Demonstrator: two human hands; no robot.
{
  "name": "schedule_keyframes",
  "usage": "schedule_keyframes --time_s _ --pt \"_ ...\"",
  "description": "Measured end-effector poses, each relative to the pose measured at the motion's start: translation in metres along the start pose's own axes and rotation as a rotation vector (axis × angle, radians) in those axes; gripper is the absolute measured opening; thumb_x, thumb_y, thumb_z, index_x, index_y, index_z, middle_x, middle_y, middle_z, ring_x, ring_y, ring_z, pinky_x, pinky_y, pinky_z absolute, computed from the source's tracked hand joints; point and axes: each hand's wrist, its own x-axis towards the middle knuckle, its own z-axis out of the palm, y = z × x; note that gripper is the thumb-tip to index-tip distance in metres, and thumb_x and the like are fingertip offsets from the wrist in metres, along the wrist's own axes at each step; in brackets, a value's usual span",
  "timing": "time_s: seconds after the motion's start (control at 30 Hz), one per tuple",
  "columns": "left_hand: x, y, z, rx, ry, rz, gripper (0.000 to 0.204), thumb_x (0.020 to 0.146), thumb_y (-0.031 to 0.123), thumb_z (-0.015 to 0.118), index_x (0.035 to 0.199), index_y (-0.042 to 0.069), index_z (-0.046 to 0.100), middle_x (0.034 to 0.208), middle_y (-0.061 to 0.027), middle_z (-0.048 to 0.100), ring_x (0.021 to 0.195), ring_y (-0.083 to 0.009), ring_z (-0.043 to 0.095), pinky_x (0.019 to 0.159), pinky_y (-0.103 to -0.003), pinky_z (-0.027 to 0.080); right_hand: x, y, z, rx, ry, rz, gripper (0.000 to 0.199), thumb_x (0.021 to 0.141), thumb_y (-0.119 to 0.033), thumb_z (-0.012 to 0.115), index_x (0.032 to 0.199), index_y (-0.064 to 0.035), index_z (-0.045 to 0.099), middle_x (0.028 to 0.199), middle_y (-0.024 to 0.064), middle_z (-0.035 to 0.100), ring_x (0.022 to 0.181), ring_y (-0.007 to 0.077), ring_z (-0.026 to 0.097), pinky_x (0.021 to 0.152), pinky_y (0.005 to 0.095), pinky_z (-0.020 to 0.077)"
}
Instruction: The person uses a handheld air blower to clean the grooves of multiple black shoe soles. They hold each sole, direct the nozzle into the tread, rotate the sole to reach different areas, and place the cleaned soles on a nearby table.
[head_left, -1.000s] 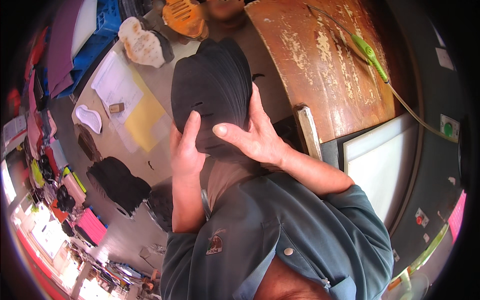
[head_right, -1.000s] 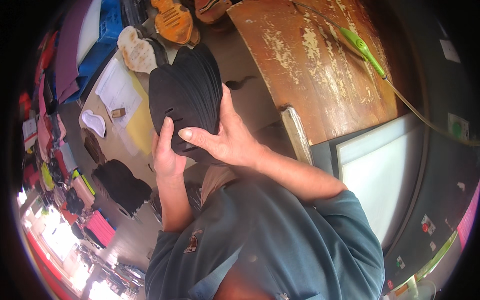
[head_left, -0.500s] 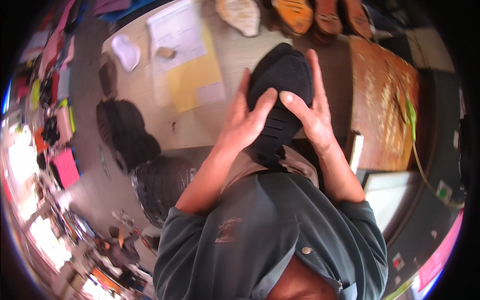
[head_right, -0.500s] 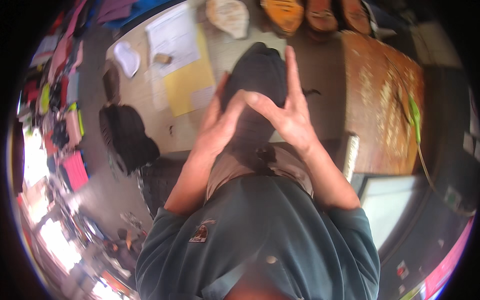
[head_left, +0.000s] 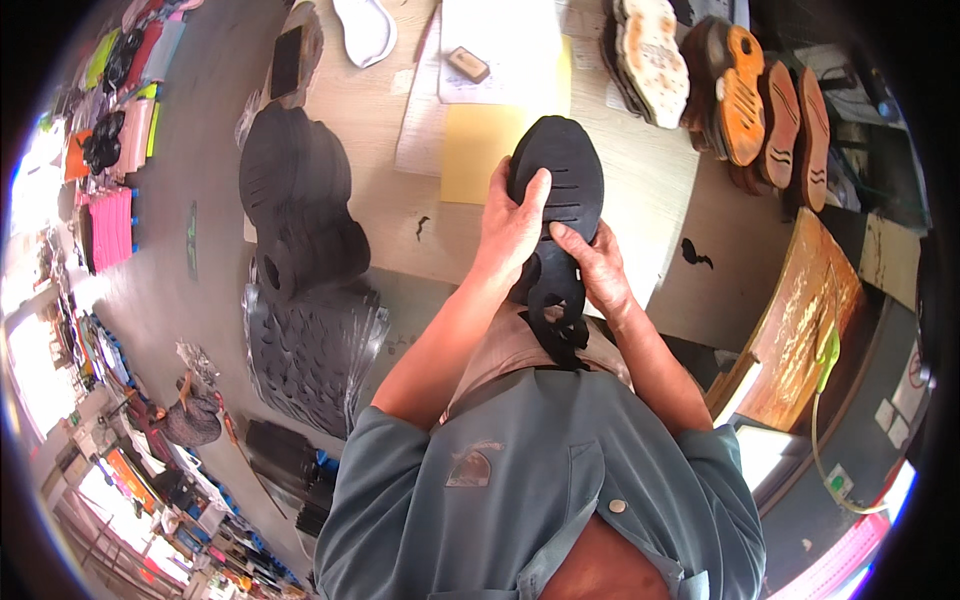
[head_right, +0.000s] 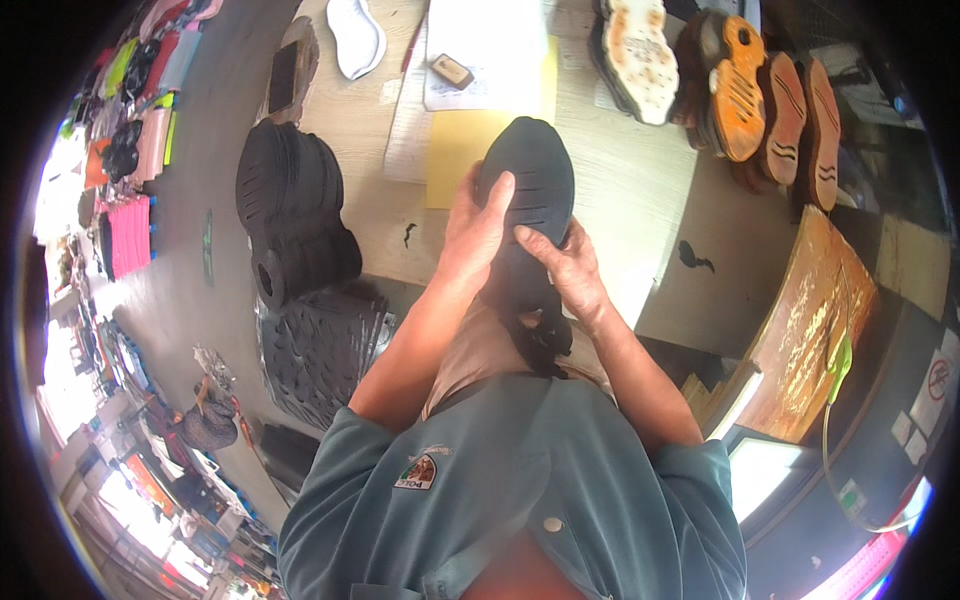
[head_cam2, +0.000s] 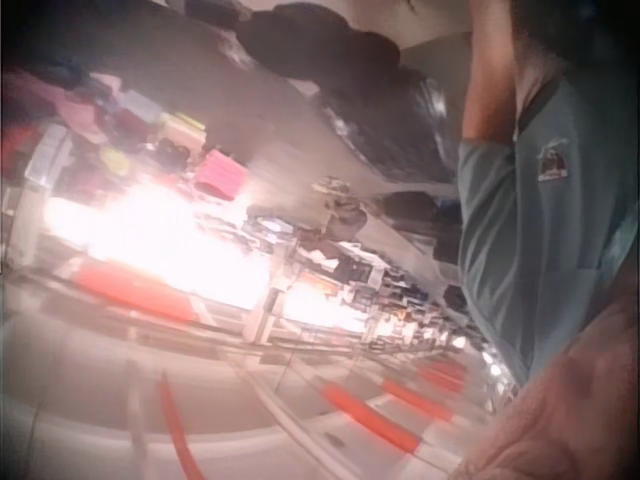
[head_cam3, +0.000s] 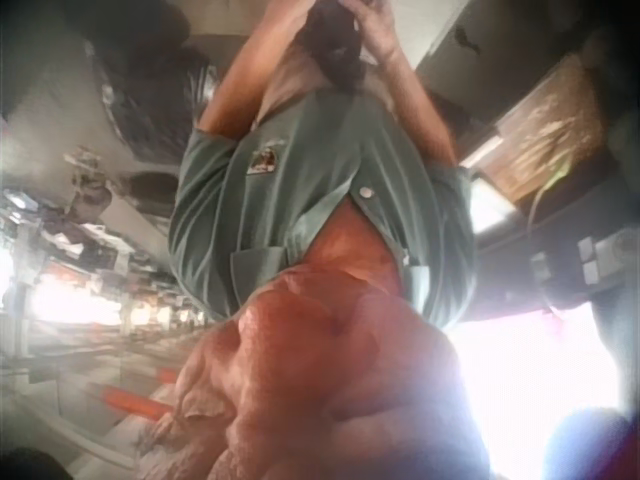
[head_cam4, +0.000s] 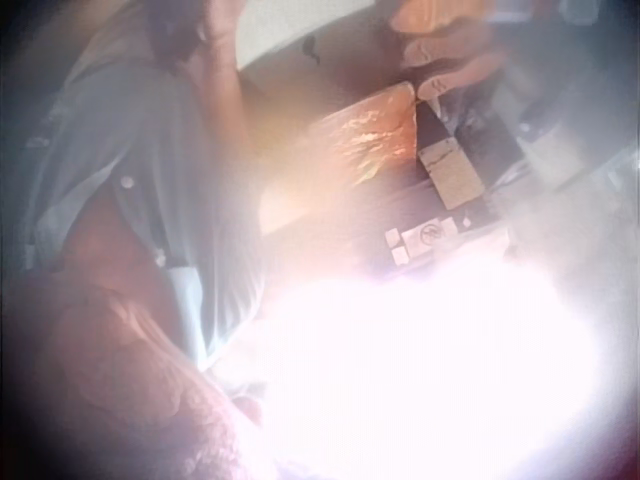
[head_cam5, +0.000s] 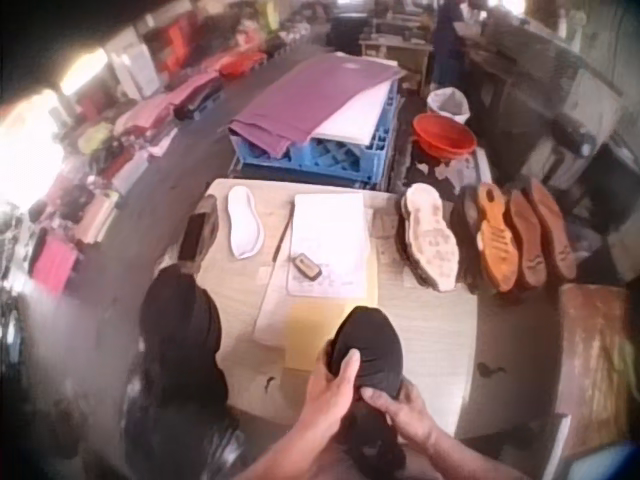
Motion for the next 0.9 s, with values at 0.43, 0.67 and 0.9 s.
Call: schedule_keyframes --time_s 0.43,0.67,0.9 --pt "0.023 -0.022 -0.084 0.317 0.026 0.297 0.062 0.104 0.034 0.07 0.148 -0.007 0.056 0.141 -0.0309 0.064 0.135 -0.0406 0.062 0.111 -0.044 0.051 0.127 0.053 -0.027 0.114 0.054 0.176 0.047 0.101 -0.02 0.072 0.139 0.0074 0.064 0.13 0.0171 0.074 0.113 0.0272 0.073 0.102 0.0396 0.0578" --pt "-0.013 0.069 -0.211 0.66 0.553 0.941 0.058 0.097 0.014 0.078 0.147 -0.004 0.055 0.142 -0.0285 0.061 0.134 -0.0472 0.059 0.113 -0.048 0.048 0.137 0.06 -0.047 0.116 0.059 0.215 0.043 0.105 -0.018 0.067 0.142 0.0037 0.063 0.13 0.0156 0.073 0.115 0.0308 0.072 0.105 0.0437 0.0567" --pt "0.012 0.093 -0.322 0.685 0.497 0.148 0.109 0.096 0.06 0.072 0.162 -0.014 0.029 0.159 -0.0386 0.046 0.153 -0.0449 0.044 0.126 -0.045 0.037 0.132 0.06 -0.07 -0.874 0.306 0.051 0.066 0.103 -0.042 0.071 0.145 0.008 0.059 0.126 0.0227 0.073 0.116 0.0358 0.072 0.1 0.0435 0.0534"
